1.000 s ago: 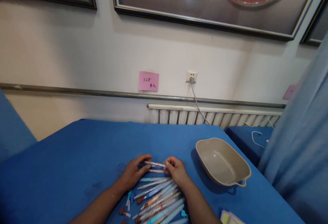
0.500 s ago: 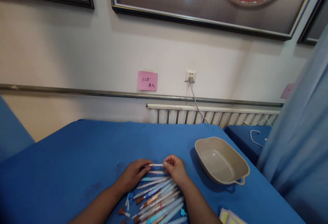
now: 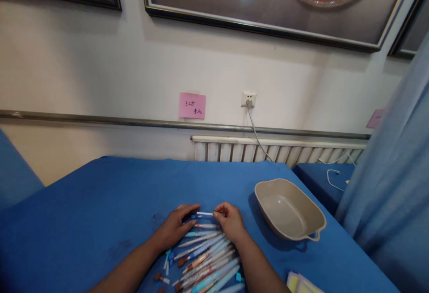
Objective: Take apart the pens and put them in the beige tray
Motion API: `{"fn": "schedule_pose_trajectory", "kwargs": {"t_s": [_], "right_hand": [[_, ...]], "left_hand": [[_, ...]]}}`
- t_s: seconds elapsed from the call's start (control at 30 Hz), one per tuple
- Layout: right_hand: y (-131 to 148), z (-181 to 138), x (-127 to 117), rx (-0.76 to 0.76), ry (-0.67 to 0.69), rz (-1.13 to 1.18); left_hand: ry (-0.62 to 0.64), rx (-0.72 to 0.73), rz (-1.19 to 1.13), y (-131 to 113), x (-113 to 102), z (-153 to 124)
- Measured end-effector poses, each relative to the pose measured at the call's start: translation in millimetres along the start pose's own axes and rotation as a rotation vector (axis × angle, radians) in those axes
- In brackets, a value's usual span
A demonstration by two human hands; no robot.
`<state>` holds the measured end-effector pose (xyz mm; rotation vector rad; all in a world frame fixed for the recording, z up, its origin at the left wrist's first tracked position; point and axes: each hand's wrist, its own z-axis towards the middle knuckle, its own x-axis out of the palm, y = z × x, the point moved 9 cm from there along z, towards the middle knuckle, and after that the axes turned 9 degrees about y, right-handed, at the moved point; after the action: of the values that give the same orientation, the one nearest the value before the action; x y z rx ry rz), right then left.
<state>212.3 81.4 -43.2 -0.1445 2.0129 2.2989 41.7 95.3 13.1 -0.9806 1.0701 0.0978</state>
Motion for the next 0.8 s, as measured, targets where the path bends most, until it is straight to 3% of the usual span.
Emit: {"fn": "schedule_pose_trajectory", "kwargs": {"t_s": [0.17, 0.47, 0.6, 0.7, 0.8], "right_hand": [[-0.9, -1.4, 7.1, 0.004, 0.046, -0.039], [-7.8, 3.3, -13.3, -0.002, -0.065, -0.081], [-10.8, 3.8, -14.8, -0.001, -0.063, -0.106], [-9.3, 3.0, -20.1, 0.006, -0.079, -0.148], [-1.7, -0.5, -17.5, 0.013, -0.038, -0.179]], "left_hand": [[0.035, 0.016, 0.029, -13.5, 6.4, 2.4], [-0.108, -0.204, 0.092, 30.5, -22.5, 1.1], [-0.086, -0.188, 0.090, 29.0, -18.1, 1.4], [-0.142, -0.165, 0.080, 23.5, -23.1, -0.4], [-0.138, -0.082, 0.058, 11.9, -23.1, -0.5]]}}
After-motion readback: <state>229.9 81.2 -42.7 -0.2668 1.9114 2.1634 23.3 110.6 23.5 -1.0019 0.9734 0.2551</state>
